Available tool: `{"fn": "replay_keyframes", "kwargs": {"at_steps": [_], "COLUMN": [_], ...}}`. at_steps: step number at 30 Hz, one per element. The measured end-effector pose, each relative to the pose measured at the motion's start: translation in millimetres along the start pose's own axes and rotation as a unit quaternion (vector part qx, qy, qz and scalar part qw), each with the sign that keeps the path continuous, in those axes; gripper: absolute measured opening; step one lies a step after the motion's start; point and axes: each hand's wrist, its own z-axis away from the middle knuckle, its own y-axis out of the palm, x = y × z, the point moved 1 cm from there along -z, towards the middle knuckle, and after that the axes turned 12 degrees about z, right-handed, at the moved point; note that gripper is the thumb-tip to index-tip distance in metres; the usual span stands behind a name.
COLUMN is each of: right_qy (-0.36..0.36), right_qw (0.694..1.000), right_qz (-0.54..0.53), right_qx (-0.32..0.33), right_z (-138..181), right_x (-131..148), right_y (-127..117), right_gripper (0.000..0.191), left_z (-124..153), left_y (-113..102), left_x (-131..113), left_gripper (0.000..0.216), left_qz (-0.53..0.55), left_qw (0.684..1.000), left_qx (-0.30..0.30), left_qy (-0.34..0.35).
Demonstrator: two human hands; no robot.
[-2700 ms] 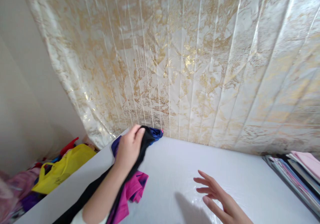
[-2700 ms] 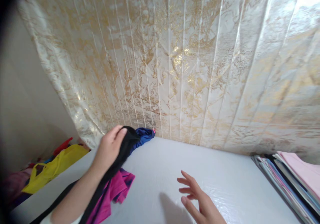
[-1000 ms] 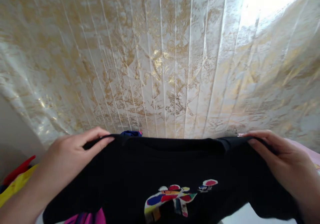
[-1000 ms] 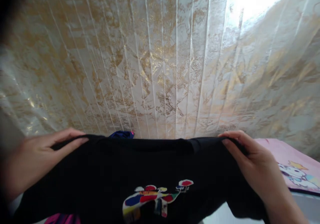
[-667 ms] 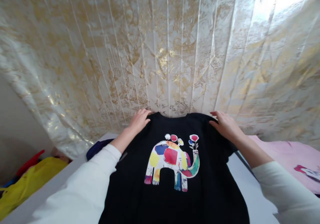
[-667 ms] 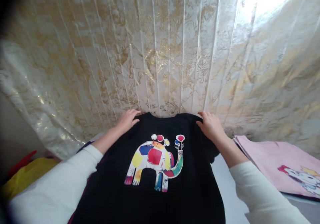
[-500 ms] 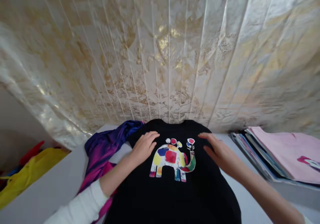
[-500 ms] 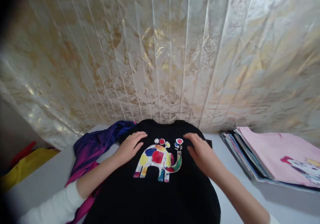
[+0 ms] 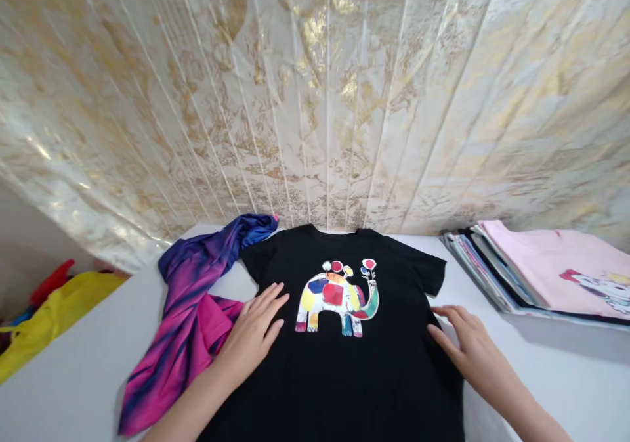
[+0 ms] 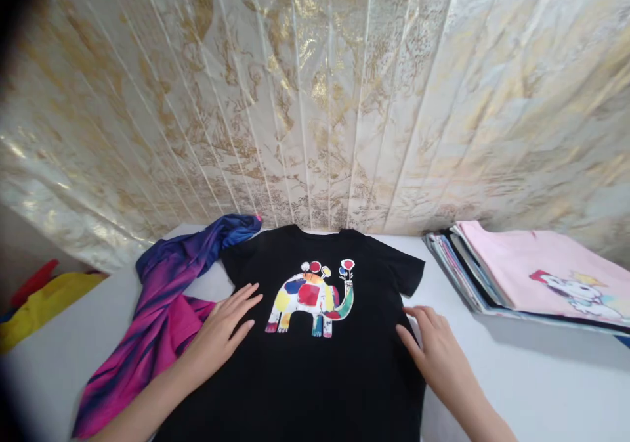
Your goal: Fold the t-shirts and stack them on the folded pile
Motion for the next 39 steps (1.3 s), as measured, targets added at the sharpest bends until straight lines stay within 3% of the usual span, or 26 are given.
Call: {"fn": "replay_keyframes", "kwargs": {"at_steps": [3, 6, 10, 13, 19, 22, 25, 27, 30, 32, 34, 35, 39], "right_qy": [0.058, 0.066, 0.093, 0.113, 0.164, 0.122, 0.094, 0.07, -0.021, -0.113, -0.228, -0.252, -0.186], "right_qw": [0.997, 0.983, 0.927, 0.905, 0.933, 0.961, 0.98, 0.987, 0.997, 0.989, 0.957, 0.949, 0.975], "right_qz": [-0.029, -0.132, -0.315, -0.353, -0.216, -0.098, 0.03, 0.073, 0.035, -0.032, -0.082, -0.086, -0.026], "right_qx": [0.048, 0.109, 0.181, 0.209, 0.236, 0.228, 0.173, 0.121, 0.063, 0.087, 0.161, 0.17, 0.12], "right_z": [25.9, 34.7, 43.3, 57.7, 55.1, 42.6, 35.3, 34.4, 38.2, 40.9, 39.7, 36.3, 12.2], "right_x": [2.7, 22.3, 49.3, 44.1, -9.1, -23.3, -22.0, -8.6, 34.8, 72.1, 104.5, 115.3, 128.6], "right_y": [-14.5, -21.8, -30.6, -40.2, -50.2, -41.1, -36.3, -40.5, -51.0, -52.5, -46.1, -41.3, -24.3], "right_gripper": [0.044, 0.041, 0.035, 0.042, 0.035, 0.027, 0.024, 0.023, 0.016, 0.019, 0.025, 0.026, 0.03], "left_z": [28.0, 47.5, 52.9, 51.2, 48.9, 43.2, 39.1, 41.1, 51.3, 59.0, 63.5, 64.0, 54.7], "left_y": [-3.4, 0.3, 4.2, 3.4, 1.7, 2.1, -0.3, -4.6, -12.0, -14.9, -15.2, -14.3, -7.6], "left_x": [-6.1, -8.6, -13.0, -16.0, -15.9, -13.3, -16.8, -26.9, -51.7, -66.8, -73.7, -73.2, -54.1], "left_gripper": [0.045, 0.045, 0.044, 0.043, 0.045, 0.046, 0.046, 0.045, 0.032, 0.026, 0.022, 0.024, 0.041], "left_qz": [0.008, 0.002, -0.013, -0.014, -0.025, -0.028, -0.017, 0.007, 0.062, 0.095, 0.109, 0.108, 0.077], "left_qw": [1.0, 1.0, 1.0, 1.0, 1.0, 1.0, 1.0, 1.0, 0.996, 0.99, 0.984, 0.982, 0.991], "left_qx": [0.007, 0.014, -0.001, -0.003, 0.011, 0.012, 0.011, 0.004, 0.032, 0.08, 0.119, 0.129, 0.099], "left_qy": [-0.009, -0.007, -0.014, -0.014, -0.013, 0.0, 0.009, 0.018, 0.047, 0.069, 0.08, 0.08, 0.048]}}
